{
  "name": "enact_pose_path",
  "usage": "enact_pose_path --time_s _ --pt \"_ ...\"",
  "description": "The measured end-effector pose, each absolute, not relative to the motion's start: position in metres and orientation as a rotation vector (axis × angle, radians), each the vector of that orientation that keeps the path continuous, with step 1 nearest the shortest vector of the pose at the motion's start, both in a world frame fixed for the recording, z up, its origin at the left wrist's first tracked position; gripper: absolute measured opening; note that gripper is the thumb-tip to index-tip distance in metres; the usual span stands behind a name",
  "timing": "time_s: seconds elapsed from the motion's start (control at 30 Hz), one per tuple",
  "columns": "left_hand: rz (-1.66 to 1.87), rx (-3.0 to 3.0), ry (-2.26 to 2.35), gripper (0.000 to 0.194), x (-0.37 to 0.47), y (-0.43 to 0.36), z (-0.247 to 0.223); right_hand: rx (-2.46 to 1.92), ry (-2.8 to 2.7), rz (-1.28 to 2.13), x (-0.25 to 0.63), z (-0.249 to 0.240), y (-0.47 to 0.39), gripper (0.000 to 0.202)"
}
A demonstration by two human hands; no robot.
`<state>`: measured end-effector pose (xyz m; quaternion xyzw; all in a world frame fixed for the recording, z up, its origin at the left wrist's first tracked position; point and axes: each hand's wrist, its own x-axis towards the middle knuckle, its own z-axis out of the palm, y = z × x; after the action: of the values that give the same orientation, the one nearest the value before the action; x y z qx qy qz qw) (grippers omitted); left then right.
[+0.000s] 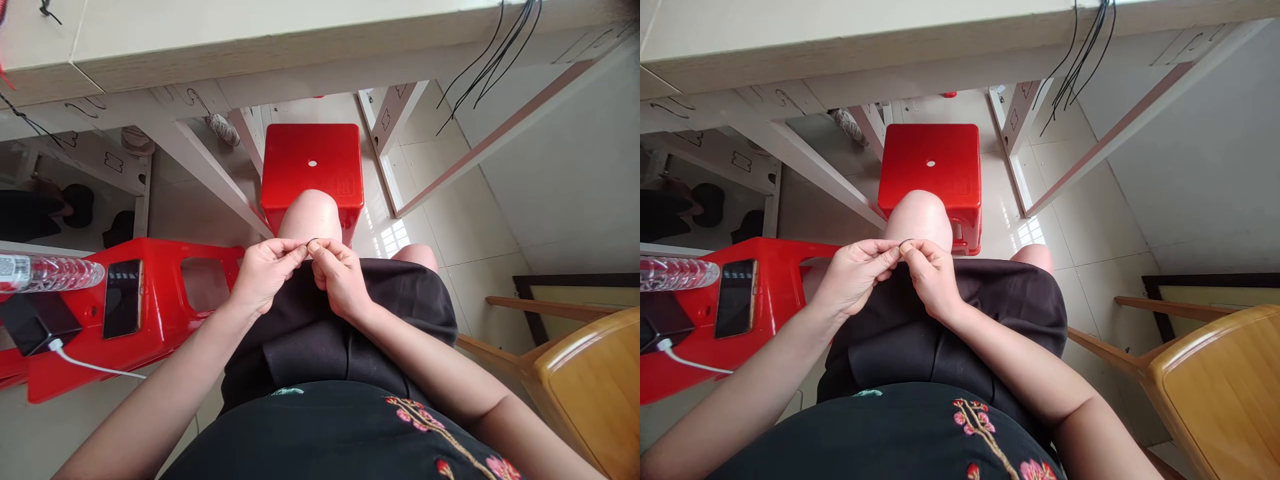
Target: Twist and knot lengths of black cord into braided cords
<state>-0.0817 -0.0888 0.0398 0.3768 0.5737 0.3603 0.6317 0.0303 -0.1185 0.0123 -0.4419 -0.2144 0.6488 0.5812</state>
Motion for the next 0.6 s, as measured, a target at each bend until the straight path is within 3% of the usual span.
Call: enact_pose_path --time_s 0.3,0.5,0.6 --pt "0.83 1.016 1.434 0.02 -0.086 -0.093 0.031 -1.157 -0.954 1.269 0.033 0.001 -0.118 0.022" --pt "0.803 1.39 1.579 0.02 -0.1 -0.08 0.021 -1.774 -1.827 1.049 0.064 0.0 -0.125 0.028" --pt "0.667 1.476 1.61 0.02 -0.106 -0.086 0.028 -1.768 -2.087 1.257 0.083 -0.003 -0.151 0.032"
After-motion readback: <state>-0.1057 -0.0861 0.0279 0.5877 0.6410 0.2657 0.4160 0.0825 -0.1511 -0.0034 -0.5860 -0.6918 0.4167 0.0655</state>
